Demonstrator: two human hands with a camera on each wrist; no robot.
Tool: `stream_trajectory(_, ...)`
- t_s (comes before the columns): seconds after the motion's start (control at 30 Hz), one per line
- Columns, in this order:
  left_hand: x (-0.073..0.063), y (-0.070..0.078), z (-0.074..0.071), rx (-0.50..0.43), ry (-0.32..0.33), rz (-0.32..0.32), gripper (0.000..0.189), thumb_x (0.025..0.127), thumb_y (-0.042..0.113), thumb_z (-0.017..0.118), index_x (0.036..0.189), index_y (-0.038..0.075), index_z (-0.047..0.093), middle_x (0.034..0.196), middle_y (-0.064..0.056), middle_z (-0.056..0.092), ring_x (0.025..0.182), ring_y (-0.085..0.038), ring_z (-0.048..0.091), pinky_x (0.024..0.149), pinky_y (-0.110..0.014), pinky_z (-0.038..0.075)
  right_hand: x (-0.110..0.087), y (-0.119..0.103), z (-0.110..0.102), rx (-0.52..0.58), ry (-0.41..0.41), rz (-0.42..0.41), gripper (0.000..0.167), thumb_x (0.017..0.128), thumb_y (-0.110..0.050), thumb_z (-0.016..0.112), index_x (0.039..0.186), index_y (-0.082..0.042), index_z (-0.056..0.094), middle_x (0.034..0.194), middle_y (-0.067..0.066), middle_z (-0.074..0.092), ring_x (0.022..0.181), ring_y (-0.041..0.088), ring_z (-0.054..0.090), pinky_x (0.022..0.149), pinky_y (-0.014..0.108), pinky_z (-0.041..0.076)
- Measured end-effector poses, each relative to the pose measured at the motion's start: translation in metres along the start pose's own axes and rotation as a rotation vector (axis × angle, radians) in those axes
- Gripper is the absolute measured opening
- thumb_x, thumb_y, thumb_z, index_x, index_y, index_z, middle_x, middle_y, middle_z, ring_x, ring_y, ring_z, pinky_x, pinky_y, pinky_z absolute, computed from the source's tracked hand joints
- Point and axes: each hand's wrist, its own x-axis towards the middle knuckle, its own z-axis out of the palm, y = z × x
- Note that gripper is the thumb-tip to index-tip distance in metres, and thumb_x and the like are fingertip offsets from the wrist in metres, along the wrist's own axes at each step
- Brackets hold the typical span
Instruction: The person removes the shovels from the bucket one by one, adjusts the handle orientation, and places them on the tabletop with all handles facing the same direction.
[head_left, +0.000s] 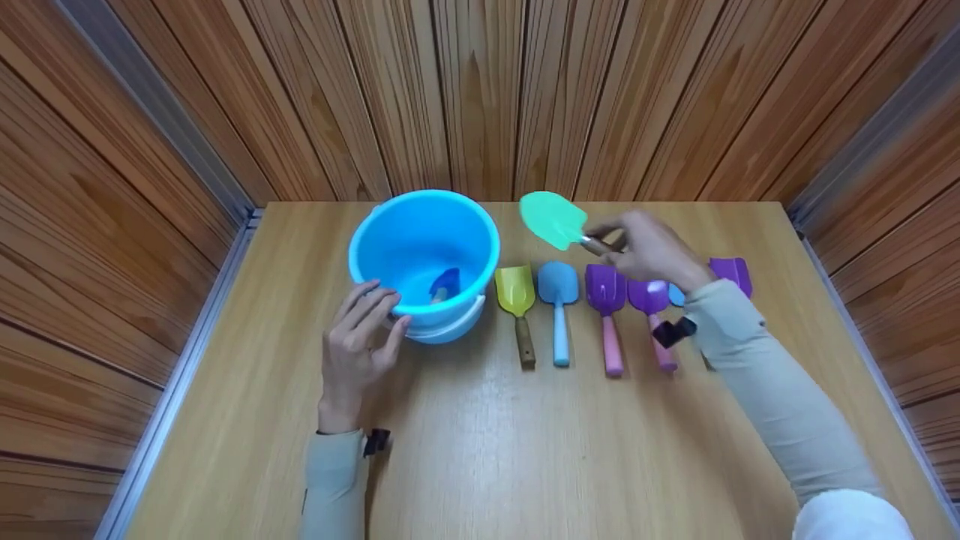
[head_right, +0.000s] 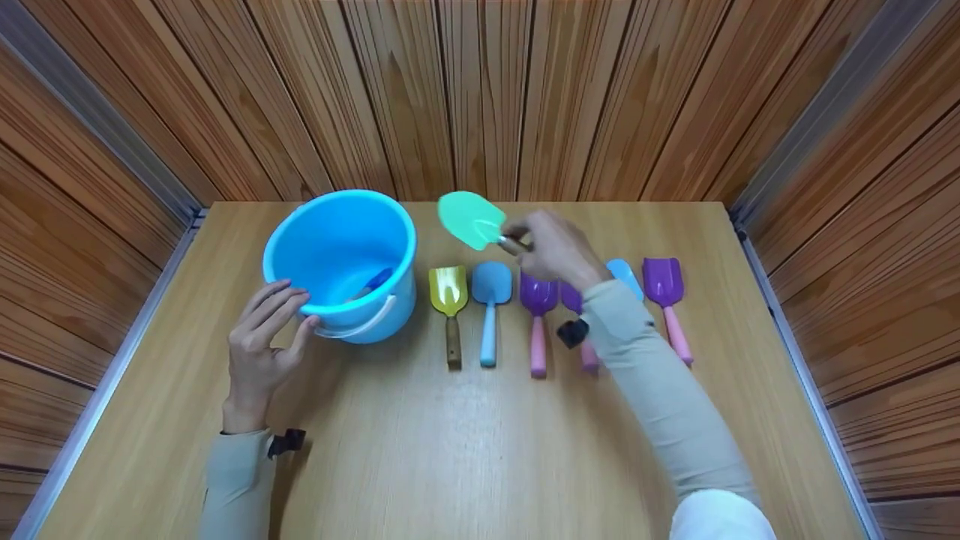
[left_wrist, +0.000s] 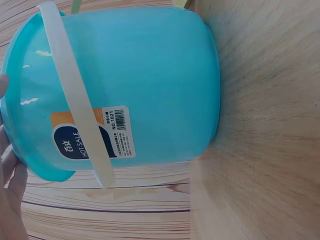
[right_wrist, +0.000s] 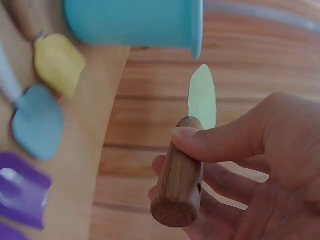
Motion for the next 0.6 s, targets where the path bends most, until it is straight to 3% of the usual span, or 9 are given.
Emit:
stream_trajectory(0.23,-0.002,-0.001,-0.002,0.014,0.007,0.004,0.042,0.088,0.018,0.089,0.128,0.013,0.079,0.129,-0.003,0.078,0.133,-0.029,0.067,0.118,-0.035,0.05,-0.023,0.038,-0.008,0.112,0.041,0.066,0.044,0.095,0.003,0.071,0.138,-0.003,0.07,0.135,0.026,0.069,0.096,0.032,0.074,0.062,0.025,0.059)
stream_trajectory(0.4,-0.001,0.0,-0.002,0.006,0.006,0.009,0.04,0.088,0.017,0.089,0.127,0.012,0.079,0.127,-0.007,0.079,0.131,-0.033,0.068,0.119,-0.035,0.049,-0.043,0.065,-0.018,0.157,0.095,0.099,0.044,0.096,0.001,0.071,0.14,-0.001,0.067,0.132,0.03,0.069,0.092,0.026,0.075,0.059,0.025,0.06)
stream_trajectory(0.6,-0.001,0.001,0.001,-0.009,0.003,0.004,0.041,0.088,0.016,0.089,0.128,0.013,0.079,0.129,-0.005,0.078,0.133,-0.031,0.067,0.119,-0.035,0.049,-0.075,0.106,-0.031,0.117,0.143,0.164,0.045,0.1,-0.005,0.07,0.144,0.001,0.063,0.136,0.032,0.067,0.107,0.038,0.072,0.065,0.023,0.061)
